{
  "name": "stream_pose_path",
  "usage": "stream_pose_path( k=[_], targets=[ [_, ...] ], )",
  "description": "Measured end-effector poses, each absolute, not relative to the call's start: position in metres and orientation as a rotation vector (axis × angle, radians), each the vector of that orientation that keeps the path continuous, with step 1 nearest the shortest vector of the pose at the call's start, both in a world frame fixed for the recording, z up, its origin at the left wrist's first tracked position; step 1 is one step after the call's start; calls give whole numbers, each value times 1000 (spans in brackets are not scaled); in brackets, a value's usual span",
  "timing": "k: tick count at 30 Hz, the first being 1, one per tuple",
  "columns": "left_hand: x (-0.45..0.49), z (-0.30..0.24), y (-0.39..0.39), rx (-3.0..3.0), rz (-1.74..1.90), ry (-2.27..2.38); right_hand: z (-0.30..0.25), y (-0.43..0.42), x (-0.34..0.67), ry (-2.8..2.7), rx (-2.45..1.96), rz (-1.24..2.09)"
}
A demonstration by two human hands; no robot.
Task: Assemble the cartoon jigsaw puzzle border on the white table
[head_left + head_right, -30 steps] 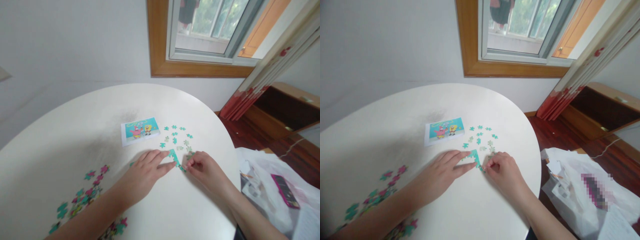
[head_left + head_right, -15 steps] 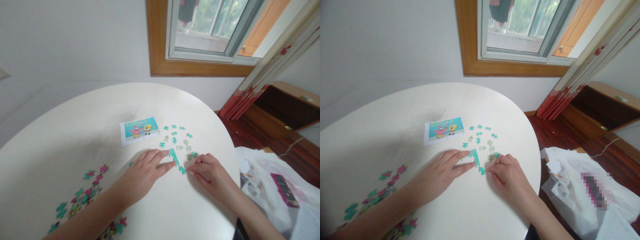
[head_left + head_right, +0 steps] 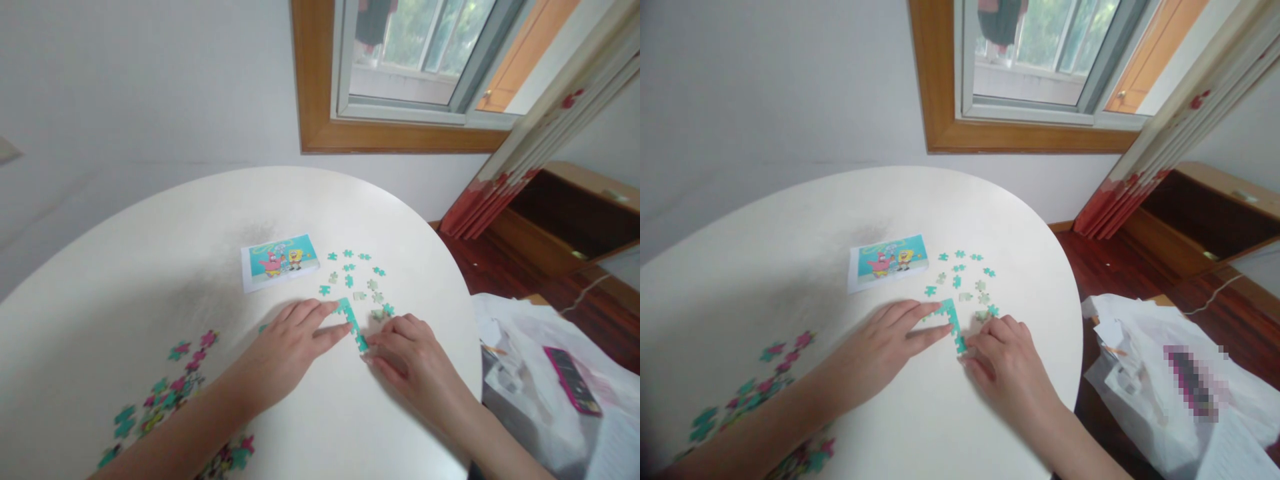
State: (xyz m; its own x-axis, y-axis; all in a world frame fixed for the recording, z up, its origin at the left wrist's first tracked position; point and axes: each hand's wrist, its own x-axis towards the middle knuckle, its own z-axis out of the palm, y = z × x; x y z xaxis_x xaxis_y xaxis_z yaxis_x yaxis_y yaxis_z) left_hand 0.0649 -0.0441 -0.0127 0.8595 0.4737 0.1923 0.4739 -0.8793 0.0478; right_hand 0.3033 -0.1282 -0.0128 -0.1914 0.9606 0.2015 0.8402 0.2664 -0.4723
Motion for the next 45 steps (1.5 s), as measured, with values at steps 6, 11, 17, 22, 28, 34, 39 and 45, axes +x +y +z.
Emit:
stream_pose_path(
  k=[6, 11, 17, 22, 28, 34, 39, 45],
  targets=[
    [65, -13, -45, -3033, -274, -785, -16, -125, 303, -2088, -1618, 346],
    [65, -12, -45, -3042, -241, -788, -17, -124, 303, -2047, -1576, 393],
    [66, -10, -44, -3042, -257, -787, -17, -126, 304, -2018, -1581, 425],
    [65, -12, -45, -3040, -272, -777, -14, -130, 303, -2029, -1621, 437],
    [64, -13, -44, -3037, -278, -777, -15, -130, 293, -2020, -1683, 342],
    [66, -14, -43, -3027, -268, -775, -22, -126, 292, -2000, -1695, 333],
    [65, -13, -44, -3034, -271, -769, -16, -120, 298, -1990, -1748, 495],
    [63, -15, -44, -3031, -298, -755, -1, -118, 292, -1945, -1770, 655]
  ],
)
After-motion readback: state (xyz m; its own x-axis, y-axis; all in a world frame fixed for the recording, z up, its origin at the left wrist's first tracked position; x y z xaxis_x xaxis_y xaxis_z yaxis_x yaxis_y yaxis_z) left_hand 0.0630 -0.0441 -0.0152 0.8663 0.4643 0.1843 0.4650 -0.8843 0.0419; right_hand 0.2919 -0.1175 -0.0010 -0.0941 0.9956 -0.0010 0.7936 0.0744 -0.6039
